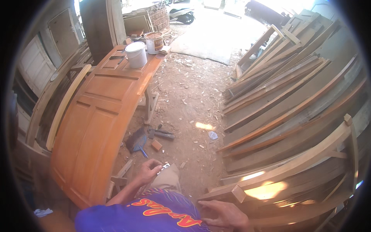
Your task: The person cuts open a glue bottle with a knife, rubs wood dust onto a wooden door, and applies adhesive to the door joint.
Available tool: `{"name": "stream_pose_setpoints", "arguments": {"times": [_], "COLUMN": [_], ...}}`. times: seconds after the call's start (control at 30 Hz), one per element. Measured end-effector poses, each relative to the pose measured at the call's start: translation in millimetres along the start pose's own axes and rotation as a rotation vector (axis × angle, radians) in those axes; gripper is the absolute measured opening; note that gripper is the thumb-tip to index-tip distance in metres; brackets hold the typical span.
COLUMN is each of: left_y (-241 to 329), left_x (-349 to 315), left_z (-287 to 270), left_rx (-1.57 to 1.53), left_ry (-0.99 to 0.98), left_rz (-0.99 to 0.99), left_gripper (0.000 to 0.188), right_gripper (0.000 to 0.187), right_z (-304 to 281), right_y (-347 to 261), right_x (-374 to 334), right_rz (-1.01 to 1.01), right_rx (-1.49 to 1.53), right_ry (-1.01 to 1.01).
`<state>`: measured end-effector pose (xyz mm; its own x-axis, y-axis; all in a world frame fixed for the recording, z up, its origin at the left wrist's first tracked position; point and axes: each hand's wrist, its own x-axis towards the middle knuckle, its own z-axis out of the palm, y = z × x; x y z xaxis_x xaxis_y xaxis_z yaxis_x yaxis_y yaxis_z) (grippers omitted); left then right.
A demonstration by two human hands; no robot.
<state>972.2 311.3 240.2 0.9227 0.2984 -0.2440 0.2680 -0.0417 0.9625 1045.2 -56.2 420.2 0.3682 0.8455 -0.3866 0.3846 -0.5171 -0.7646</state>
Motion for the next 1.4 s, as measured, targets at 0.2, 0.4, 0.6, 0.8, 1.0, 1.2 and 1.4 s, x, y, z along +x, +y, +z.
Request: {"name": "stream_pose_setpoints", "arguments": {"times": [0.2, 0.4, 0.6, 0.8, 1.0, 1.2, 1.4], "left_y": [50.1, 57.9, 126.4, 166.6, 159.1, 177.5, 190.2], "left_x": [118.9, 282.7, 426.5, 539.9, 623.4, 676.2, 688.4], "left_z": [39.1, 46.9, 38.1, 31.2, 14.4, 3.0, -20.6], "left_rx": [0.028, 0.029, 0.111, -0.032, -0.140, -0.131, -0.097], "left_ry": [-0.047, 0.029, 0.101, 0.115, 0.360, 0.611, 0.917], "left_rz": [-0.029, 0.042, 0.141, 0.042, 0.036, -0.013, -0.023], "left_gripper": [0.022, 0.021, 0.019, 0.026, 0.021, 0.016, 0.013], "right_gripper": [0.077, 0.089, 0.084, 0.088, 0.085, 0.086, 0.085], "right_z": [-114.7, -244.1, -356.9, -460.0, -562.0, -686.5, -729.2], "right_y": [55.5, 74.7, 70.3, 119.3, 163.9, 162.3, 125.9], "right_x": [63.6, 147.8, 250.5, 318.8, 454.7, 577.8, 700.8], "right_rz": [-0.109, -0.377, -0.233, -0.381, -0.174, -0.425, -0.606], "right_rx": [0.237, 0.460, 0.267, 0.442, 0.139, 0.129, 0.106], "right_ry": [-0.046, -0.043, 0.004, -0.243, -0.230, -0.481, -0.856]}}
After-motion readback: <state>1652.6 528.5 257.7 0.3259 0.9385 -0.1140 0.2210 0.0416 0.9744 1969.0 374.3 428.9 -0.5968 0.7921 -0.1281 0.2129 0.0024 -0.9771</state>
